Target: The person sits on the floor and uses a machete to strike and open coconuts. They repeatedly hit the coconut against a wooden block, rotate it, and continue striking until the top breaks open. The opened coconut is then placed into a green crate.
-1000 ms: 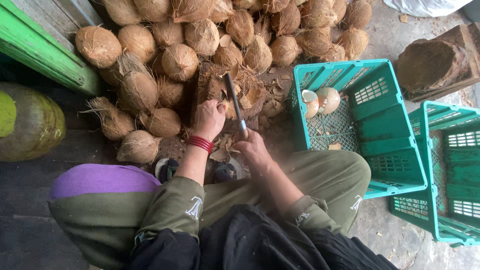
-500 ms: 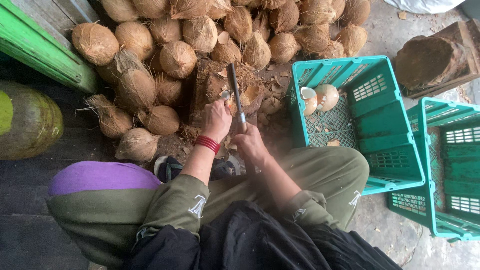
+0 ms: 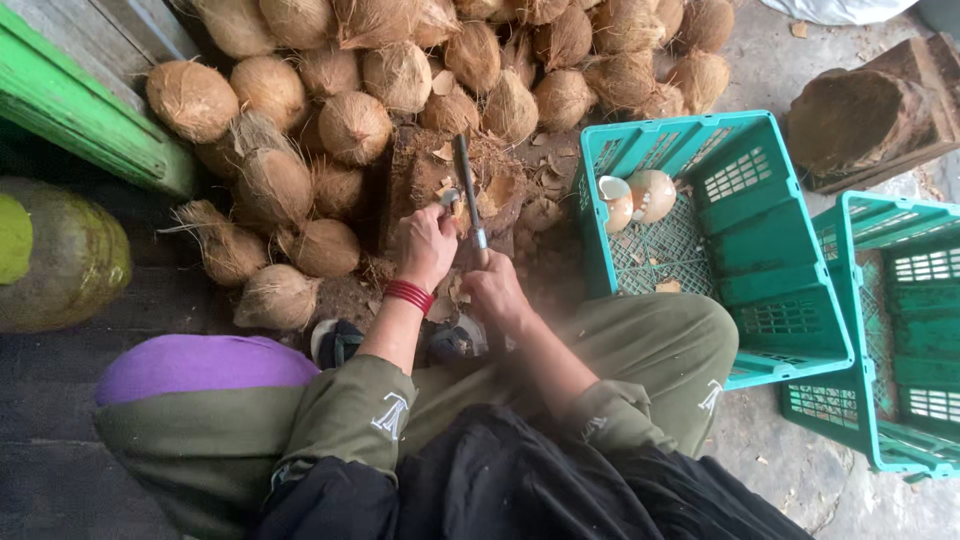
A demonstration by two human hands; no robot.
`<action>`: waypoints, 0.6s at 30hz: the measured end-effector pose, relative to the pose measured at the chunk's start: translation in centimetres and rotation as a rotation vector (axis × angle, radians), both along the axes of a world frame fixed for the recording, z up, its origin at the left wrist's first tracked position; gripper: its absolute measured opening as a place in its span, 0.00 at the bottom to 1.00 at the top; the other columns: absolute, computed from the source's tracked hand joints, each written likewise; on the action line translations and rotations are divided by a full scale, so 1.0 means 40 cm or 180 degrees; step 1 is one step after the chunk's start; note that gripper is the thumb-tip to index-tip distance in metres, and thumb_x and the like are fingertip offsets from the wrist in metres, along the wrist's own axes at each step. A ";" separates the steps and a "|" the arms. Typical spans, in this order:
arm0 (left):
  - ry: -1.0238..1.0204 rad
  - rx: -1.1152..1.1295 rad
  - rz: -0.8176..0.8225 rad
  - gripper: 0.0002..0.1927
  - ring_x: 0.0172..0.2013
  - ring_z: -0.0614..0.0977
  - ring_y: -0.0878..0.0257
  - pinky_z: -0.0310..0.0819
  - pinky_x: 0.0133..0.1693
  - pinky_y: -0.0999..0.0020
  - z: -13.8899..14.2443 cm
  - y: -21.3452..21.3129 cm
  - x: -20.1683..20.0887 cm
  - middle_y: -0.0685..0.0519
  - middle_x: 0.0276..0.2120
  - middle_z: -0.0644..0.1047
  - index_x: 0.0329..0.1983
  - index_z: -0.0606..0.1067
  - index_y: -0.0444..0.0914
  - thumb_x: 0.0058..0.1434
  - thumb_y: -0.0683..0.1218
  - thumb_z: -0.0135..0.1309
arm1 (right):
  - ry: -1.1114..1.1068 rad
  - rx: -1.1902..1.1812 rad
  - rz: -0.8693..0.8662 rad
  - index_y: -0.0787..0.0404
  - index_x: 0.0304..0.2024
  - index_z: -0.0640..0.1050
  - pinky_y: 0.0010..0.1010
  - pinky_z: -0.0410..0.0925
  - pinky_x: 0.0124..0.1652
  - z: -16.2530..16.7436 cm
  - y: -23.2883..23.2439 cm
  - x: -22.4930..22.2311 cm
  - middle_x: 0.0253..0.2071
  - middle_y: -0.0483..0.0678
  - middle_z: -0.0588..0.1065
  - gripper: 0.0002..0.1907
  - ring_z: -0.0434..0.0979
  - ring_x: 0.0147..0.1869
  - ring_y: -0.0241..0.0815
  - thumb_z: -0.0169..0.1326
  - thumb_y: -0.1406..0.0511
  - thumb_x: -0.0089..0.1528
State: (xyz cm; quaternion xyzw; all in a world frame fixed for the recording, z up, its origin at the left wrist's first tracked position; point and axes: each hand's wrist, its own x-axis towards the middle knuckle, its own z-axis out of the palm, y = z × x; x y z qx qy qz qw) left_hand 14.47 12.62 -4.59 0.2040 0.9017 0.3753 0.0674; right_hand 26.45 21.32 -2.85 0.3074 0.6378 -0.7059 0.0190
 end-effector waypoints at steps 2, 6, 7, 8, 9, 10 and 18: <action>-0.0349 0.0056 -0.0021 0.10 0.24 0.81 0.58 0.76 0.28 0.60 0.006 -0.006 -0.004 0.48 0.26 0.81 0.38 0.80 0.36 0.66 0.47 0.54 | -0.0136 -0.0074 -0.0004 0.62 0.31 0.68 0.31 0.60 0.15 -0.003 -0.002 0.003 0.19 0.46 0.68 0.08 0.66 0.15 0.38 0.54 0.74 0.53; -0.0137 0.0294 -0.0233 0.16 0.20 0.80 0.61 0.76 0.24 0.65 0.004 -0.011 -0.017 0.49 0.23 0.81 0.45 0.79 0.36 0.55 0.46 0.61 | -0.0178 0.0123 0.0098 0.62 0.31 0.67 0.31 0.63 0.15 -0.003 -0.002 0.010 0.19 0.46 0.69 0.10 0.68 0.15 0.38 0.55 0.74 0.52; -0.0192 0.0204 -0.0211 0.15 0.20 0.80 0.60 0.76 0.24 0.64 -0.001 -0.009 -0.018 0.48 0.23 0.80 0.46 0.79 0.36 0.58 0.46 0.60 | -0.0143 0.0055 0.0089 0.61 0.31 0.66 0.32 0.63 0.15 -0.003 -0.002 0.010 0.19 0.47 0.68 0.10 0.68 0.15 0.38 0.54 0.74 0.52; -0.0248 0.0109 -0.0182 0.14 0.20 0.80 0.59 0.75 0.24 0.63 -0.008 -0.007 -0.019 0.48 0.22 0.80 0.47 0.78 0.36 0.60 0.47 0.59 | -0.0157 0.0101 0.0119 0.62 0.30 0.66 0.32 0.63 0.15 -0.003 -0.002 0.009 0.19 0.47 0.68 0.10 0.68 0.15 0.38 0.55 0.75 0.52; -0.0315 0.0010 -0.0145 0.14 0.20 0.79 0.58 0.74 0.23 0.62 -0.016 -0.006 -0.019 0.47 0.22 0.80 0.47 0.78 0.35 0.63 0.48 0.58 | -0.0181 0.0142 0.0156 0.62 0.30 0.66 0.32 0.63 0.15 -0.002 0.000 0.007 0.19 0.47 0.68 0.10 0.68 0.15 0.38 0.55 0.75 0.52; -0.0224 -0.0066 -0.0176 0.12 0.21 0.80 0.58 0.76 0.25 0.62 -0.024 -0.006 -0.019 0.47 0.23 0.80 0.44 0.78 0.35 0.65 0.48 0.57 | -0.0216 0.0183 0.0191 0.62 0.30 0.66 0.33 0.63 0.14 0.001 0.003 0.005 0.19 0.47 0.69 0.10 0.68 0.14 0.38 0.55 0.75 0.52; 0.0328 -0.0012 -0.0309 0.11 0.23 0.83 0.54 0.78 0.33 0.58 -0.052 -0.027 -0.025 0.43 0.24 0.81 0.35 0.78 0.35 0.70 0.47 0.54 | 0.0635 -0.0611 -0.0086 0.61 0.28 0.67 0.28 0.59 0.16 0.090 0.058 0.039 0.19 0.44 0.67 0.11 0.64 0.16 0.35 0.53 0.78 0.54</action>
